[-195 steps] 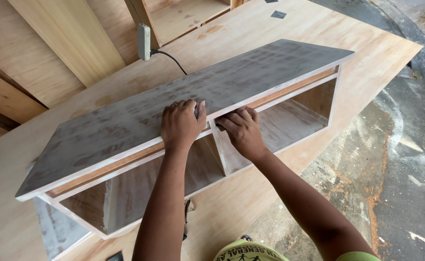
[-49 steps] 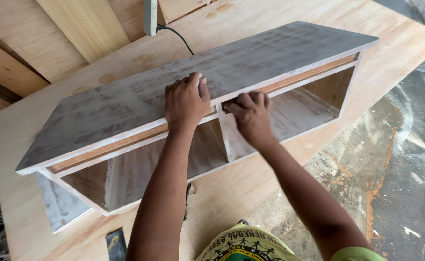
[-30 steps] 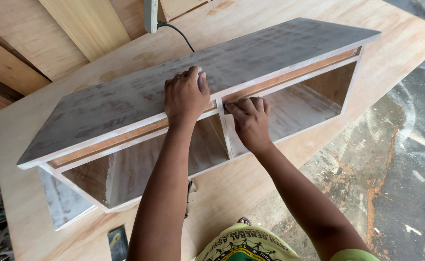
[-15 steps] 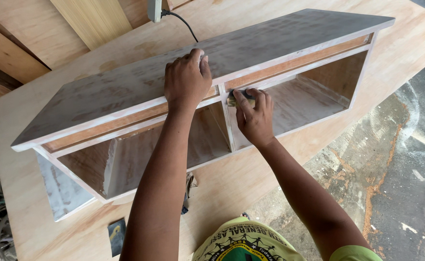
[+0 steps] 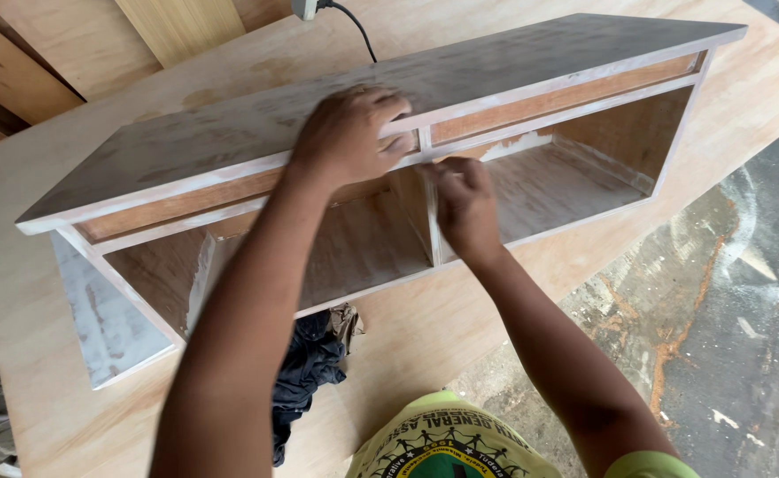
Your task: The person sands the edges and interior surfaces of a wooden cabinet using a sanding block. They repeatedly rub the block along the frame and inside compartments, occasionally pausing to adjust the block or inspect the surface.
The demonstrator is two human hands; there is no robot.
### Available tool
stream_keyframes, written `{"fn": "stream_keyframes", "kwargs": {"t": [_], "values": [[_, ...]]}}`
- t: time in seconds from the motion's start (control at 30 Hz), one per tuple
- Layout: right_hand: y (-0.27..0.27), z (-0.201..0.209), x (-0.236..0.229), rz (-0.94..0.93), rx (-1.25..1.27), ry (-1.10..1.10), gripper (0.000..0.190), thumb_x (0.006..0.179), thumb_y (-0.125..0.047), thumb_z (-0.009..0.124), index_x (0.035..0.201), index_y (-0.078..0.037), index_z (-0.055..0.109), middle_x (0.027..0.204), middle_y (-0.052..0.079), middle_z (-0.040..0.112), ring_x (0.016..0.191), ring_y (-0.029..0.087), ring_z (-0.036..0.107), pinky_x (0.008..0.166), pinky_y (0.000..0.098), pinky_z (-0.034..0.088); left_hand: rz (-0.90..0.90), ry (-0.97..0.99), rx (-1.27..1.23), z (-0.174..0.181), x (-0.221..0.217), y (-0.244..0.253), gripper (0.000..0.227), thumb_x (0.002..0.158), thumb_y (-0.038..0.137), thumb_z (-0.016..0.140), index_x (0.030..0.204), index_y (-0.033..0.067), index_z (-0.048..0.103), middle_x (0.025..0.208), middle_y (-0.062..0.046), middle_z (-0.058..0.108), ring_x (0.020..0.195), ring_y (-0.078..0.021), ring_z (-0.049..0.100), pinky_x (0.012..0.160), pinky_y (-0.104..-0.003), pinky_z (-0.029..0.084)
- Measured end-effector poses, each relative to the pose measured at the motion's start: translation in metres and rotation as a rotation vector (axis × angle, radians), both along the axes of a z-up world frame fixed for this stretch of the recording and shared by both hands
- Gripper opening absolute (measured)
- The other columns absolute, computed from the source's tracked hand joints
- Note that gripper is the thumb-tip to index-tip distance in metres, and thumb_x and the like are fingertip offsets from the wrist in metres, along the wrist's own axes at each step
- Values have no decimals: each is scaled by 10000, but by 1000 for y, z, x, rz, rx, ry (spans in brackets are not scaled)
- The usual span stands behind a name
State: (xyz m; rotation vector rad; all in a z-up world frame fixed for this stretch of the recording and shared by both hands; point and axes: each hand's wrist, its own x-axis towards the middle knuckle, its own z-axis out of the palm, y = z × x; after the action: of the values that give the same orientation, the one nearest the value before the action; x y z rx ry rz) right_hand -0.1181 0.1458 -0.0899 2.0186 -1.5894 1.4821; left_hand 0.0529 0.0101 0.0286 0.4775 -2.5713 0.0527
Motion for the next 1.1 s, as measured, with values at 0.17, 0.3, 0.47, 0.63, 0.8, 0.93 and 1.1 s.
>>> {"fn": "stream_keyframes", "kwargs": {"t": [0.17, 0.3, 0.47, 0.63, 0.8, 0.93, 1.1], "values": [[6, 28, 1, -65, 278, -541, 244, 1048, -28, 497, 1270, -101, 567, 923, 190, 739, 729, 275, 745, 593, 334, 624, 217, -243, 208, 19, 45, 0, 449, 893, 345, 702, 1266, 96, 714, 1094, -195, 716, 1087, -437, 676, 934, -570, 526], [1, 11, -3, -211, 308, -387, 310, 990, -40, 613, 1271, -134, 521, 860, 99, 772, 746, 248, 757, 627, 404, 585, 274, -200, 251, 14, 45, -7, 470, 847, 407, 734, 1242, 152, 737, 1061, -127, 723, 1032, -374, 700, 908, -520, 550], [0, 42, 18, -306, 69, 107, 137, 992, -140, 702, 1101, -212, 744, 855, 54, 710, 778, 299, 724, 639, 384, 593, 253, -149, 291, 14, 43, -9, 476, 819, 401, 763, 1208, 126, 756, 1025, -130, 734, 1002, -365, 712, 883, -509, 560], [-18, 47, 22, -477, 5, 446, 138, 962, -169, 723, 1059, -249, 779, 942, 30, 610, 826, 274, 674, 619, 376, 587, 224, -139, 350, 21, 48, -5, 464, 828, 361, 755, 1195, 77, 756, 1016, -162, 730, 1019, -389, 699, 908, -531, 556], [-23, 44, 27, -581, 8, 580, 184, 953, -145, 703, 1075, -259, 781, 805, 2, 587, 770, 220, 685, 567, 315, 575, 206, -150, 320, 24, 47, -5, 468, 829, 371, 761, 1189, 71, 755, 1005, -161, 725, 1006, -374, 705, 877, -514, 568], [-18, 34, 27, -572, 34, 618, 162, 950, -152, 708, 1074, -242, 763, 888, 35, 600, 813, 241, 675, 592, 331, 581, 201, -157, 314, 18, 46, -10, 457, 848, 381, 750, 1186, 73, 757, 1009, -156, 725, 1001, -363, 708, 875, -506, 572], [-5, 54, 40, -564, 330, 598, 261, 1009, -174, 607, 1239, -223, 722, 876, 84, 616, 758, 263, 697, 522, 392, 597, 161, -108, 374, 62, 61, 29, 410, 876, 214, 719, 1202, -35, 734, 1071, -243, 726, 1065, -435, 687, 905, -533, 543]]}}
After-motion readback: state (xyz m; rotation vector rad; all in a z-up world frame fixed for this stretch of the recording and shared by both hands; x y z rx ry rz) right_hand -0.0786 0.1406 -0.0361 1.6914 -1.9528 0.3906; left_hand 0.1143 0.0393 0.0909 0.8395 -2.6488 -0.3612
